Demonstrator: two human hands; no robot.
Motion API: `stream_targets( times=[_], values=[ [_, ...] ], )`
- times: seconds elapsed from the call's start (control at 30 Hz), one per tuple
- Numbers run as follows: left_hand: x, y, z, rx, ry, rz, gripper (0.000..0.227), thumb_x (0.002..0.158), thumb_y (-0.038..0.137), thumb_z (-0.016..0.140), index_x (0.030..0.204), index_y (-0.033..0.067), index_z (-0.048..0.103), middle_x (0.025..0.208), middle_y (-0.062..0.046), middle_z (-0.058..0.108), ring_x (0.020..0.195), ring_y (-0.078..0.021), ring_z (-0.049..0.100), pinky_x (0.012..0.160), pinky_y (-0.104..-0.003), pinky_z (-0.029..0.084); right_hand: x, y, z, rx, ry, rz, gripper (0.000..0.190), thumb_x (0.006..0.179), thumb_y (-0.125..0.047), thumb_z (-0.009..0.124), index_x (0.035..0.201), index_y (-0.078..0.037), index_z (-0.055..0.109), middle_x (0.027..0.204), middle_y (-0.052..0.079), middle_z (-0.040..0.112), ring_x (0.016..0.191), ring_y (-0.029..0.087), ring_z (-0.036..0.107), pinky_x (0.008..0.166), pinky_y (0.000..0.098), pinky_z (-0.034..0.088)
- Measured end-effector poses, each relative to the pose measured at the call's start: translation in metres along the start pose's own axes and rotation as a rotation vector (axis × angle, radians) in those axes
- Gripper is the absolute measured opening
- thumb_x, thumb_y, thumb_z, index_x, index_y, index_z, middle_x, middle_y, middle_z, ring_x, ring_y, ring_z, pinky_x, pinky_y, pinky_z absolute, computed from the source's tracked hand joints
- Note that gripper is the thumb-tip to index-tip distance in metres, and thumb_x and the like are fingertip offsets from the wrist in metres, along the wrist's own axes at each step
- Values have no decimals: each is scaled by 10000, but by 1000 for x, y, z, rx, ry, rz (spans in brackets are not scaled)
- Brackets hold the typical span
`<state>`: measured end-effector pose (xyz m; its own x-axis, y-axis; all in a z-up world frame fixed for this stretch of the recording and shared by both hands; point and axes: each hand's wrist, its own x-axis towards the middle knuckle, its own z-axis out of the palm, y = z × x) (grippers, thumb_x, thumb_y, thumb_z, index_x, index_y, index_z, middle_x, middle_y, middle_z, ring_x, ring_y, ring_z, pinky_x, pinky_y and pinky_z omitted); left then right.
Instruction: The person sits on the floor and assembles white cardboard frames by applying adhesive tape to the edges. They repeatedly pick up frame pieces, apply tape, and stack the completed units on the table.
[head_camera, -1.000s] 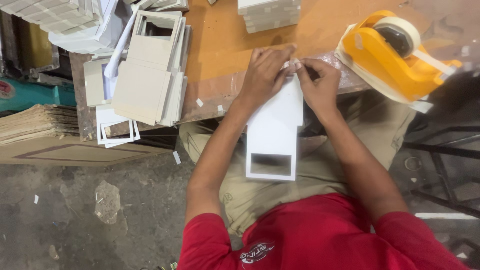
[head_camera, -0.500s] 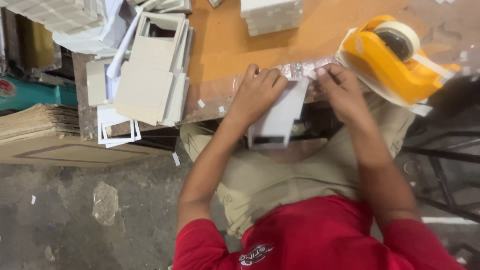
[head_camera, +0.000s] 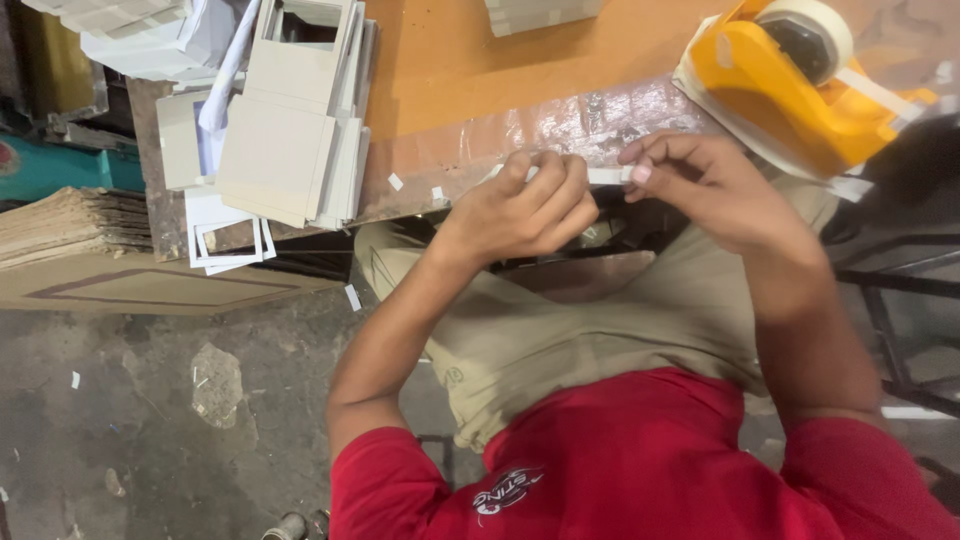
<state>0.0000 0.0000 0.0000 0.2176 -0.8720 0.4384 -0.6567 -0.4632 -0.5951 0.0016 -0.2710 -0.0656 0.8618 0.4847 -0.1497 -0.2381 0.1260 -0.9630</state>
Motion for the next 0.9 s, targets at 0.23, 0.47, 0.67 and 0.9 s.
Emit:
stream_targets(
  times=[0.23,0.47,0.67,0.9],
  values=[
    [1,-1,-8,86,42,43,79,997,188,631,957,154,571,1033,-39,673,920,-158,601,961,-365,365,-2,-11,0,-156,-62,-69,77,970,-40,667,995,11,720,1257,67,642,1133,142,616,973,284,495],
    [6,1,-19,142,92,86,130,1003,225,559,891,175,516,994,-30,677,903,-141,609,932,-351,336,-8,-21,7,-233,-29,-45,56,936,-60,726,945,-8,743,1180,58,664,1057,135,611,918,266,486],
    [8,-1,-26,170,94,132,103,978,204,562,892,166,522,981,-24,672,870,-140,605,907,-343,310,-12,-25,11,-195,-30,-50,54,915,-48,739,950,-10,755,1185,57,668,1049,129,628,893,261,507],
    [8,-4,-36,316,174,287,95,925,244,588,911,170,529,945,-10,666,809,-124,570,829,-328,274,-18,-42,24,-427,9,-38,112,865,-93,788,914,8,794,972,73,744,878,107,661,760,252,515]
  ],
)
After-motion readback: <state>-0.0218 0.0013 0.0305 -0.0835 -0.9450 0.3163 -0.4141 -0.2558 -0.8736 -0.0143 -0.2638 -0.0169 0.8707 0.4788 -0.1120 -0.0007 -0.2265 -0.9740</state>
